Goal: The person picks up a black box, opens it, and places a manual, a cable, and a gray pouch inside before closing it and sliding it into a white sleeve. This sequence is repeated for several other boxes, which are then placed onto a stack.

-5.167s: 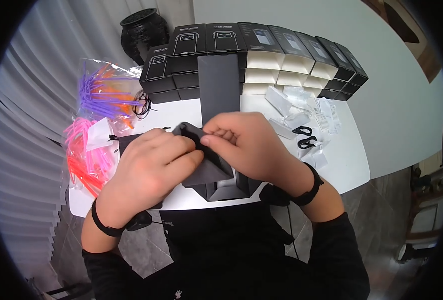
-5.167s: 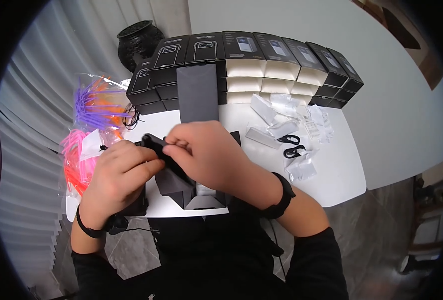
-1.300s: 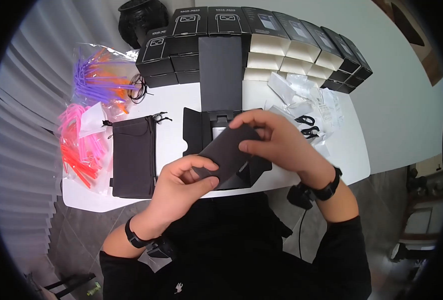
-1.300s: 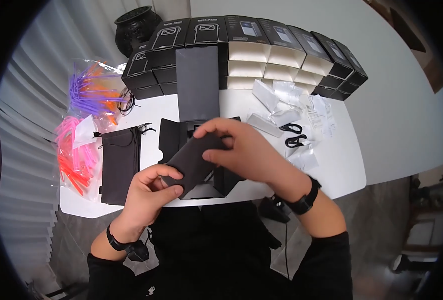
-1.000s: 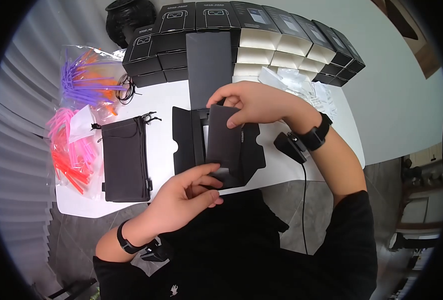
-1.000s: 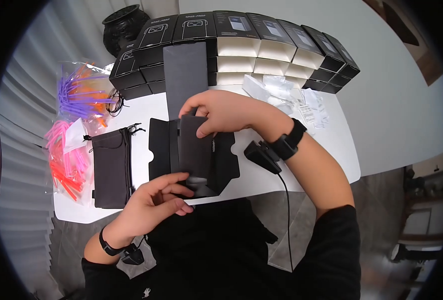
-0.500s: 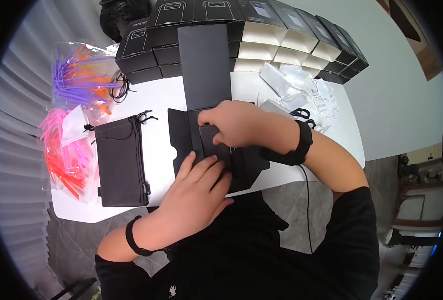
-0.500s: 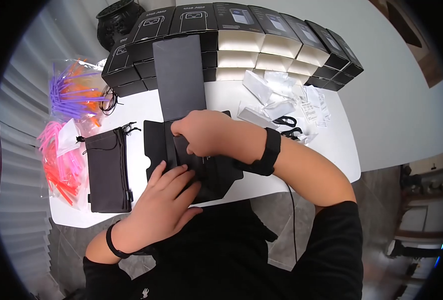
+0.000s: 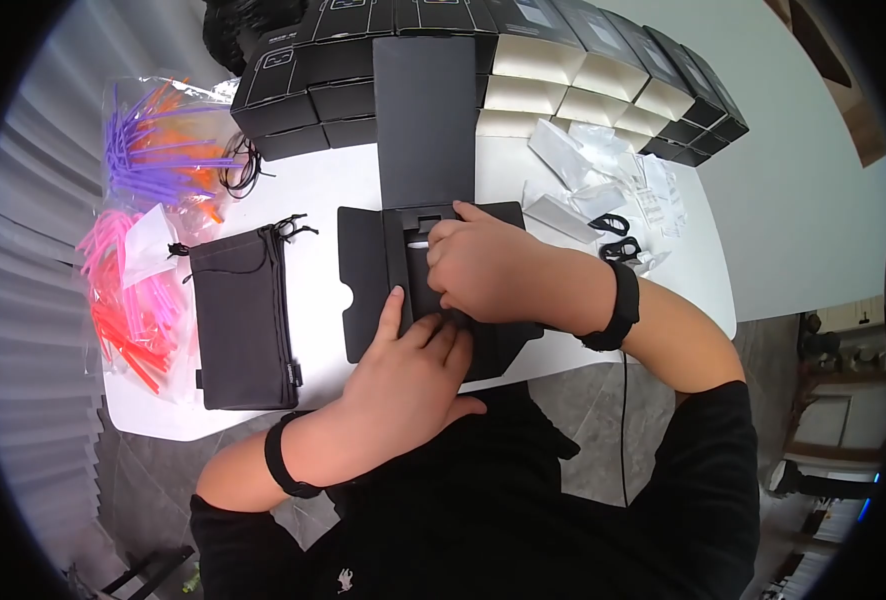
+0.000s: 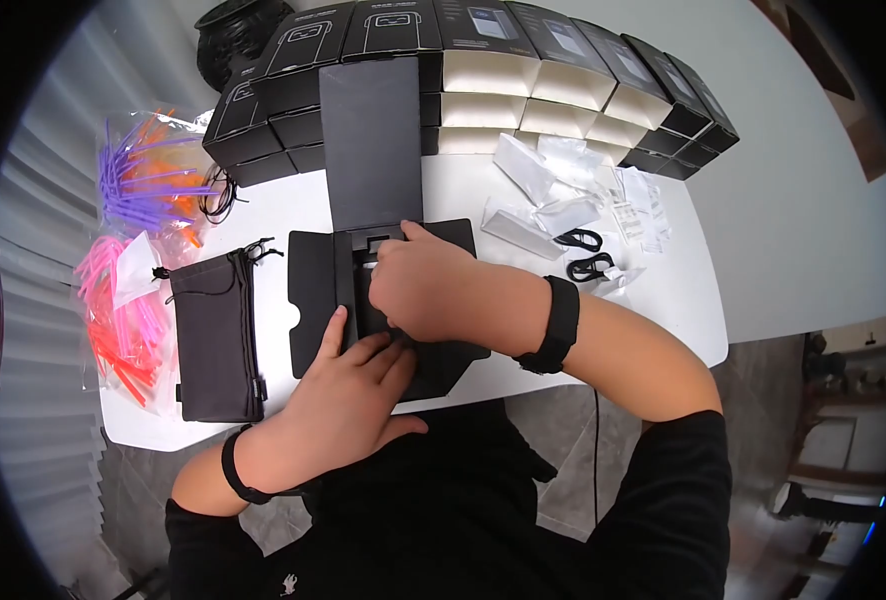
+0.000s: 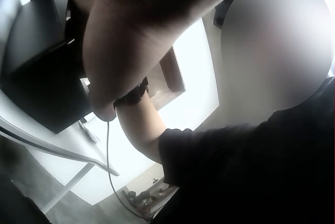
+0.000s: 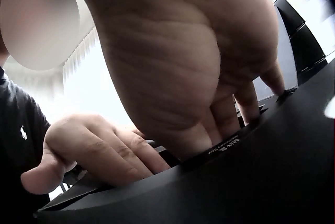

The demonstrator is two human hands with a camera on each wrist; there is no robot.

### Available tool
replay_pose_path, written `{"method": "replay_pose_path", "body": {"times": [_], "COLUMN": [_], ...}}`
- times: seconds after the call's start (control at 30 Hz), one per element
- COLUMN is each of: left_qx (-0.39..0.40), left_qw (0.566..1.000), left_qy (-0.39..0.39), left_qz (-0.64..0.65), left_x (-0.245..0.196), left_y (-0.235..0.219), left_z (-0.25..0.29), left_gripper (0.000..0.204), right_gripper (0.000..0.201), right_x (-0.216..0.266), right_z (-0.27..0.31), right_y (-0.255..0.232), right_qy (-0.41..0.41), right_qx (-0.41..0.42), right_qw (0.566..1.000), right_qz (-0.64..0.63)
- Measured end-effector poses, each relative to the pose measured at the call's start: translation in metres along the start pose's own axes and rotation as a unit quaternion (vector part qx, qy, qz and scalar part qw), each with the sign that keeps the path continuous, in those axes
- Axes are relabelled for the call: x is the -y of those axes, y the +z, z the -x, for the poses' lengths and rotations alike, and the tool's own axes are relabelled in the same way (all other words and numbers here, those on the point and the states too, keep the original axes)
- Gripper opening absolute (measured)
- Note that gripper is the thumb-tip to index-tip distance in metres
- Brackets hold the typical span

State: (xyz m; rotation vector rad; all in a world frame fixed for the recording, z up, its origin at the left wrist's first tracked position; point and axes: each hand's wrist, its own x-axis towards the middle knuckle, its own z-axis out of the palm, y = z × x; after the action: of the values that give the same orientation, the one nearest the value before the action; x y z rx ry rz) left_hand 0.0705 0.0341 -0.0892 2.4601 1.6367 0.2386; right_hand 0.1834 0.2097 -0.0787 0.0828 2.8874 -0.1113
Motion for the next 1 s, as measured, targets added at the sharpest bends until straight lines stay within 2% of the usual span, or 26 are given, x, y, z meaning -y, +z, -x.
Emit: {"method": "replay_pose_path", "body": {"times": [0.03,0.07,0.13,0.17,0.2,0.23,0.27,0.33,0.4,0.43,0.5,0.57,0.6,0.63,0.7,0.77,0.93,1.0], "left_qx": [0.001,0.001,-0.113,-0.169,-0.243,-0.334,-0.345,-0.362,-0.37,-0.341,-0.318,-0.28,-0.269,-0.23,-0.14,-0.085,-0.081,-0.086], "left_qw": [1.0,1.0,0.992,0.98,0.956,0.919,0.893,0.823,0.731,0.749,0.81,0.873,0.882,0.914,0.968,0.984,0.994,0.995], "left_qy": [0.001,0.001,0.011,0.015,-0.016,-0.065,-0.1,-0.165,-0.227,-0.201,-0.159,-0.113,-0.11,-0.094,-0.063,-0.039,-0.047,-0.048], "left_qz": [-0.009,-0.018,0.06,0.1,0.162,0.201,0.271,0.405,0.528,0.531,0.466,0.382,0.371,0.322,0.2,0.151,0.05,0.025], "left_x": [-0.001,-0.002,0.001,0.004,0.009,0.013,0.015,0.021,0.024,0.025,0.022,0.022,0.019,0.021,0.019,0.012,0.002,0.002], "left_y": [-0.002,-0.006,-0.02,-0.027,-0.032,-0.022,-0.012,0.009,0.024,0.028,0.021,0.006,0.001,-0.002,-0.005,-0.004,0.011,0.018], "left_z": [-0.001,-0.001,0.005,0.011,0.022,0.036,0.042,0.05,0.051,0.048,0.044,0.034,0.029,0.028,0.024,0.019,0.017,0.019], "left_gripper": [0.066,0.065,0.058,0.055,0.047,0.049,0.054,0.065,0.077,0.08,0.072,0.073,0.073,0.07,0.068,0.077,0.081,0.082], "right_gripper": [0.013,0.013,0.014,0.017,0.02,0.023,0.025,0.03,0.032,0.032,0.031,0.03,0.029,0.028,0.029,0.029,0.029,0.028], "right_x": [0.0,-0.002,-0.014,-0.015,-0.013,-0.01,-0.007,0.003,0.018,0.025,0.044,0.058,0.059,0.06,0.063,0.065,0.063,0.053], "right_z": [0.0,0.003,0.017,0.028,0.044,0.058,0.07,0.085,0.092,0.094,0.088,0.08,0.074,0.068,0.061,0.058,0.058,0.054], "right_y": [0.0,0.001,0.005,0.006,0.008,0.011,0.022,0.05,0.058,0.061,0.051,0.042,0.044,0.048,0.052,0.056,0.065,0.056], "right_qy": [0.003,-0.005,-0.022,0.037,0.096,0.155,0.205,0.291,0.282,0.275,0.256,0.238,0.204,0.167,0.135,0.12,0.085,0.147], "right_qx": [-0.003,-0.079,-0.23,-0.296,-0.36,-0.419,-0.442,-0.464,-0.422,-0.397,-0.409,-0.419,-0.437,-0.447,-0.445,-0.434,-0.43,-0.453], "right_qw": [1.0,0.996,0.967,0.943,0.91,0.869,0.812,0.656,0.583,0.542,0.592,0.65,0.723,0.786,0.826,0.861,0.875,0.821], "right_qz": [-0.002,-0.039,-0.111,-0.146,-0.181,-0.214,-0.322,-0.52,-0.634,-0.687,-0.646,-0.587,-0.495,-0.394,-0.32,-0.235,-0.205,-0.316]}}
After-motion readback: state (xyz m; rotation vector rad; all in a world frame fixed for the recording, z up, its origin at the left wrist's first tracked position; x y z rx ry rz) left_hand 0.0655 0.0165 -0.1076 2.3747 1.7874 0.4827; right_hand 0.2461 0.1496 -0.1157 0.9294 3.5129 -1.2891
